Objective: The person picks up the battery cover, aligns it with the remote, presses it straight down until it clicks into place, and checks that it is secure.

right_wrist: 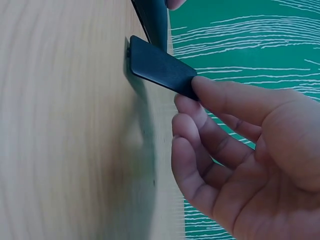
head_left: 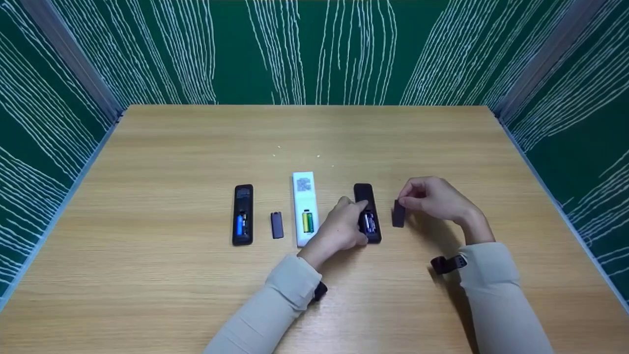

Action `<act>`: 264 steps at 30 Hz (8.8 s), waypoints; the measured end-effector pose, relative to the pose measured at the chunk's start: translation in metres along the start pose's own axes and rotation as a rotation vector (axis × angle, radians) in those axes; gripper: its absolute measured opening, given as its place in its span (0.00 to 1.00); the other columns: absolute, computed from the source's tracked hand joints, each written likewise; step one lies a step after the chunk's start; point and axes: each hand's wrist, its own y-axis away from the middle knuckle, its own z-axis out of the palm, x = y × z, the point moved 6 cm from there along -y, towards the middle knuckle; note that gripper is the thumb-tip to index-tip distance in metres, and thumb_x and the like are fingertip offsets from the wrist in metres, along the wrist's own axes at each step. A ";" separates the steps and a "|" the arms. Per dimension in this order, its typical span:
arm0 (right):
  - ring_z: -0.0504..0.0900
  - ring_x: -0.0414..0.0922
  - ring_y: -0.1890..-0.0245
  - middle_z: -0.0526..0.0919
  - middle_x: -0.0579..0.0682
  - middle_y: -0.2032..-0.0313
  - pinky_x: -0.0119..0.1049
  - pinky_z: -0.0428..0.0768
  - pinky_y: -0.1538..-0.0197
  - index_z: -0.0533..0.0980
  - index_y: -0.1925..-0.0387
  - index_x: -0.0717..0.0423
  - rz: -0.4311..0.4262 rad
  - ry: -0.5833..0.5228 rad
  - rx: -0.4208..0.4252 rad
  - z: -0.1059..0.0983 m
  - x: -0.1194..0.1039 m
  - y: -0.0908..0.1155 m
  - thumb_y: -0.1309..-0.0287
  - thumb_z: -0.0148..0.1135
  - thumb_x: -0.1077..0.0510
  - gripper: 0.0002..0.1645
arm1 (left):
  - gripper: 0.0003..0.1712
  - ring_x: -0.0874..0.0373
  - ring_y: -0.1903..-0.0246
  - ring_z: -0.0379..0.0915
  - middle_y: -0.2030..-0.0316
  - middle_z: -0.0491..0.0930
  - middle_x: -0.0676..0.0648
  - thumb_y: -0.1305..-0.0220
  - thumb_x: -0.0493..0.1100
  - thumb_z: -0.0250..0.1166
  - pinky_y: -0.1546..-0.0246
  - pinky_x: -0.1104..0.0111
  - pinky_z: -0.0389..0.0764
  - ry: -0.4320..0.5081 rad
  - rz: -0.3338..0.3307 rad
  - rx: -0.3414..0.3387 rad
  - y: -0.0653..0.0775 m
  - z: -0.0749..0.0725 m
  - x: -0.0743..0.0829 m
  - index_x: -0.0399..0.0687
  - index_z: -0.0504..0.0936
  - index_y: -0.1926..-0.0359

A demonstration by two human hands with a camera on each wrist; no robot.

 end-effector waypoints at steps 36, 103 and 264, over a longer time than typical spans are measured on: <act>0.82 0.47 0.62 0.87 0.54 0.63 0.31 0.80 0.57 0.85 0.58 0.57 -0.154 -0.157 0.015 0.030 -0.038 -0.009 0.30 0.68 0.61 0.03 | 0.47 0.51 0.51 0.74 0.45 0.73 0.43 0.51 0.30 0.82 0.43 0.62 0.82 0.017 0.061 0.023 0.001 -0.003 -0.001 0.53 0.78 0.28; 0.79 0.42 0.65 0.87 0.49 0.66 0.30 0.75 0.59 0.86 0.61 0.57 -0.148 -0.072 -0.018 0.047 -0.038 -0.017 0.31 0.68 0.63 0.03 | 0.57 0.50 0.48 0.74 0.38 0.72 0.39 0.49 0.31 0.81 0.39 0.65 0.79 -0.009 0.036 0.012 -0.002 -0.001 -0.003 0.44 0.65 0.19; 0.80 0.43 0.69 0.84 0.48 0.70 0.35 0.79 0.62 0.79 0.66 0.56 0.207 0.088 -0.419 0.044 -0.034 -0.037 0.33 0.65 0.43 0.20 | 0.56 0.51 0.42 0.75 0.34 0.71 0.41 0.46 0.33 0.82 0.34 0.67 0.77 0.007 -0.017 -0.002 -0.003 0.000 -0.003 0.45 0.64 0.19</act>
